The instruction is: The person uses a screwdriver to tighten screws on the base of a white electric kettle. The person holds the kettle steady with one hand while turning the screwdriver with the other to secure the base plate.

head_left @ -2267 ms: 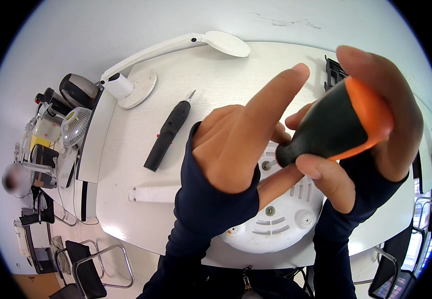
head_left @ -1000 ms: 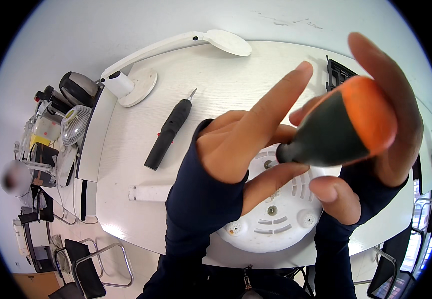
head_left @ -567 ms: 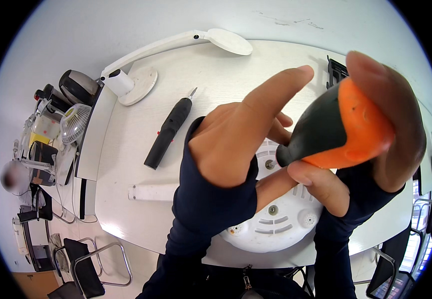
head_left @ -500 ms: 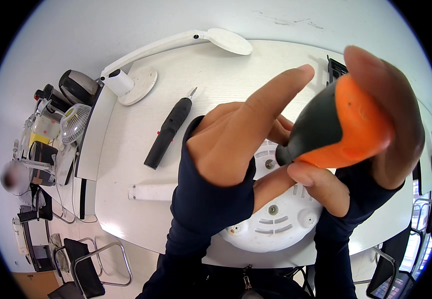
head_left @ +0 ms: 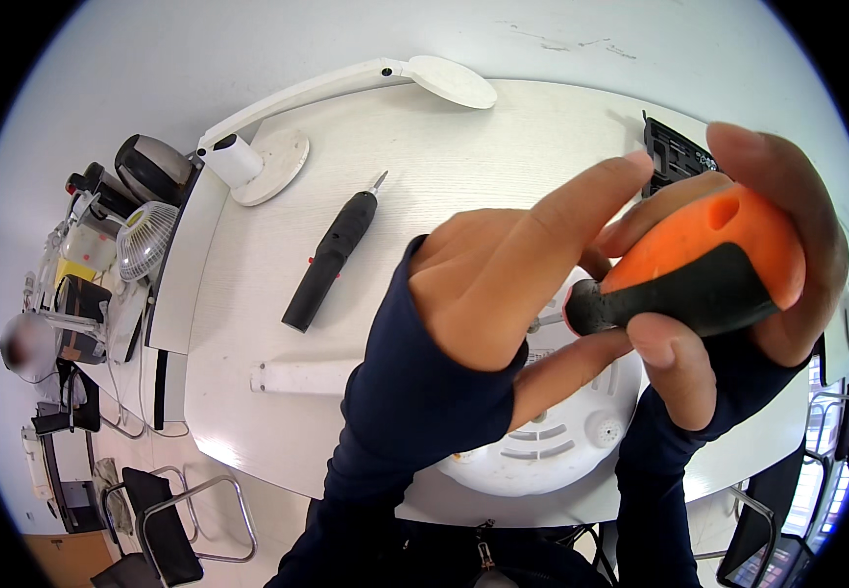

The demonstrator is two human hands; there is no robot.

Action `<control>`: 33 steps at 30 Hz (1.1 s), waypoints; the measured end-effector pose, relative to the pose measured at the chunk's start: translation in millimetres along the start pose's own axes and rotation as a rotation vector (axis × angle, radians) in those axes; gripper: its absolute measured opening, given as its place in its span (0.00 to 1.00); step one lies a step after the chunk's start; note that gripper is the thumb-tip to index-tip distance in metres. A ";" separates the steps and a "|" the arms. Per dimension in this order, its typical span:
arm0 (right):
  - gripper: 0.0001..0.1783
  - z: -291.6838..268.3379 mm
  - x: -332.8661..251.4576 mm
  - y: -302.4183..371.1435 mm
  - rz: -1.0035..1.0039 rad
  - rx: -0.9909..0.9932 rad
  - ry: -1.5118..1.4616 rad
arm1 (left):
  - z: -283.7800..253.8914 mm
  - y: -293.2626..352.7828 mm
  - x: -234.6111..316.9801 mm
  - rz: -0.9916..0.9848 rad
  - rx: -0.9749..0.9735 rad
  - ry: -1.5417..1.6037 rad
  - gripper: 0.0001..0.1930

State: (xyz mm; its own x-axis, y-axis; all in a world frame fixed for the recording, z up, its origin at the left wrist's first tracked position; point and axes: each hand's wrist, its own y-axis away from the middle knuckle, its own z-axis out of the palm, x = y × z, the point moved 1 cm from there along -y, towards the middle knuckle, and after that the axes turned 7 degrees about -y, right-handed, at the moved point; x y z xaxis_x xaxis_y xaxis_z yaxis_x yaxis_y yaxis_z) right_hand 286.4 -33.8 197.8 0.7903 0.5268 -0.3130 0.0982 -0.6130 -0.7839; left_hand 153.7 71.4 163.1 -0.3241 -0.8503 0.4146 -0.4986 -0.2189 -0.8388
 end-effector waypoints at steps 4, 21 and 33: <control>0.43 2.0 4.1 -6.5 -0.116 0.053 0.045 | -7.8 -4.1 6.7 0.025 -0.079 -0.192 0.38; 0.40 1.4 -5.3 2.2 0.132 0.041 0.040 | -12.9 1.7 12.0 -0.145 -0.218 -0.185 0.35; 0.41 11.6 -8.1 0.6 0.062 0.110 0.076 | -19.3 1.5 21.3 -0.130 -0.169 -0.221 0.26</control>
State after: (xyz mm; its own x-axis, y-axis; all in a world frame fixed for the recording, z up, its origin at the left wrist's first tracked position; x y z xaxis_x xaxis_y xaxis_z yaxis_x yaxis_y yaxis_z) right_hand 273.1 -31.6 193.7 0.8365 0.4418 -0.3243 -0.0154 -0.5725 -0.8197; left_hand 130.5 62.2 177.5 -0.0753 -0.9078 0.4127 -0.6575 -0.2659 -0.7050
